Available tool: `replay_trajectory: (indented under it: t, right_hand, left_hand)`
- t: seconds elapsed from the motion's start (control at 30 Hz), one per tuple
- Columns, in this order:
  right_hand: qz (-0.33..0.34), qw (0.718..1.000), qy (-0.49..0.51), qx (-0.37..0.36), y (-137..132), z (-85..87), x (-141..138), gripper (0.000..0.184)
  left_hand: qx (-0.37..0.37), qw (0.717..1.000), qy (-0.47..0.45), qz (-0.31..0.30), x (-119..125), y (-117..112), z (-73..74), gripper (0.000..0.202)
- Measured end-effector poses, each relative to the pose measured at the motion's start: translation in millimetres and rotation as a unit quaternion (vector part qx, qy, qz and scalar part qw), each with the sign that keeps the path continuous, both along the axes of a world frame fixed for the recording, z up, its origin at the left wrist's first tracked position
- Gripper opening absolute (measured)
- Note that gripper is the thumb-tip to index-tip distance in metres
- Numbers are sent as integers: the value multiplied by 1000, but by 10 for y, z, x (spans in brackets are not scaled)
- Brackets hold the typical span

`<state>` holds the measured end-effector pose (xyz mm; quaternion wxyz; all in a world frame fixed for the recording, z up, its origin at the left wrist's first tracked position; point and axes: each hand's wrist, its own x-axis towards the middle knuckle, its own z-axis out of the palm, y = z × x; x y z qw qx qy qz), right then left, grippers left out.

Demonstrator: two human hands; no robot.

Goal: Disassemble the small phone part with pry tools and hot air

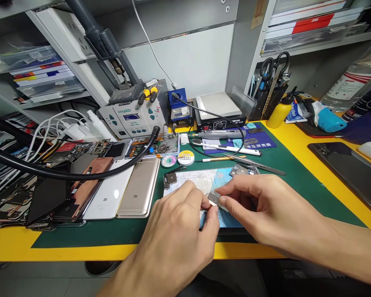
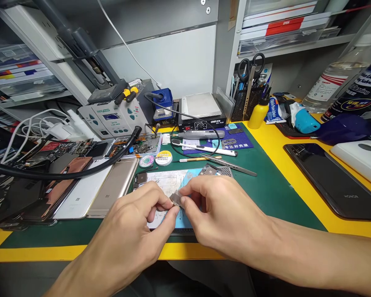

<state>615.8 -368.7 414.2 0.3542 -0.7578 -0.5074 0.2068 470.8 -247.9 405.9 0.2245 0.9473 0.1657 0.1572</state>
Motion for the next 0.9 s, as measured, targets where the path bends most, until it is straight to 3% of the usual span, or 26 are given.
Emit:
replay_trajectory:
  t: [0.67, 0.9]
  right_hand:
    - [7, 988, 152, -11, -8, -38, 98, 24]
    - [2, 975, 219, -19, 6, 50, 129, 20]
  left_hand:
    - [-13, 999, 36, 7, -38, -22, 76, 8]
    - [8, 1000, 25, 5, -47, -41, 77, 8]
